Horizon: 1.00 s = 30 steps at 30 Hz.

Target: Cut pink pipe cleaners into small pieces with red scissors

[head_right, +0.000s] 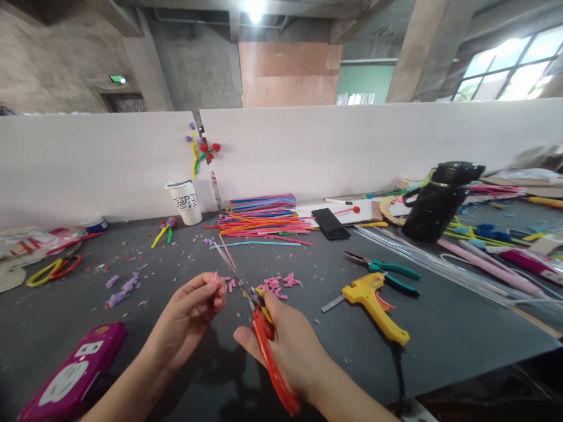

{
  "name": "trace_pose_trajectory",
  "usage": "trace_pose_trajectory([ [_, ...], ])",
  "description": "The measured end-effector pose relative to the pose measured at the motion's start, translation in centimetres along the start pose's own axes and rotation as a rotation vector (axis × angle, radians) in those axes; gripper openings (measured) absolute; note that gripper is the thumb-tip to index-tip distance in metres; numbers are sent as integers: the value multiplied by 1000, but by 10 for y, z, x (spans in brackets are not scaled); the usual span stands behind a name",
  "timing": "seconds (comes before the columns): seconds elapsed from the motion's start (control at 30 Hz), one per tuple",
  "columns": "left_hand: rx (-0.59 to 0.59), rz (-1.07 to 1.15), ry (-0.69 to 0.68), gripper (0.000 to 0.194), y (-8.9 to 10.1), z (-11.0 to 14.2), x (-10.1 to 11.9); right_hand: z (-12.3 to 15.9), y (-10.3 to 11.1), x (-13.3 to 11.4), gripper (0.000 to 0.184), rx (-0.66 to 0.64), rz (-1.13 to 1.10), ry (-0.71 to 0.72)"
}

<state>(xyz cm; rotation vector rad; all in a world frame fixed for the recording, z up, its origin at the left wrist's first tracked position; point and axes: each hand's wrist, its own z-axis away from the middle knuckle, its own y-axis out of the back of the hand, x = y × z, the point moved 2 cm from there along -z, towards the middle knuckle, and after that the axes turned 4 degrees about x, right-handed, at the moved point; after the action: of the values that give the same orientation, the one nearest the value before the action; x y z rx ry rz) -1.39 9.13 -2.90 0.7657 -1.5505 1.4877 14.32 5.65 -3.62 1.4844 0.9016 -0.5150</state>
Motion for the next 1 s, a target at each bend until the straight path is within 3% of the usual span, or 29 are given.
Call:
trace_pose_trajectory([
  [0.17, 56, 20, -111, 5, 0, 1, 4, 1, -2, 7, 25, 167, 369, 80],
  [0.33, 62, 3, -166, 6, 0, 3, 4, 1, -9, 13, 32, 203, 544, 151],
  [0.47, 35, -47, -156, 6, 0, 4, 3, 0, -10, 11, 33, 226, 583, 199],
  [0.67, 95, -19, -203, 2, 2, 3, 5, -2, -7, 8, 34, 322, 589, 204],
  [1.0, 138, -43, -275, 2, 5, 3, 6, 1, -4, 14, 37, 389, 691, 362],
])
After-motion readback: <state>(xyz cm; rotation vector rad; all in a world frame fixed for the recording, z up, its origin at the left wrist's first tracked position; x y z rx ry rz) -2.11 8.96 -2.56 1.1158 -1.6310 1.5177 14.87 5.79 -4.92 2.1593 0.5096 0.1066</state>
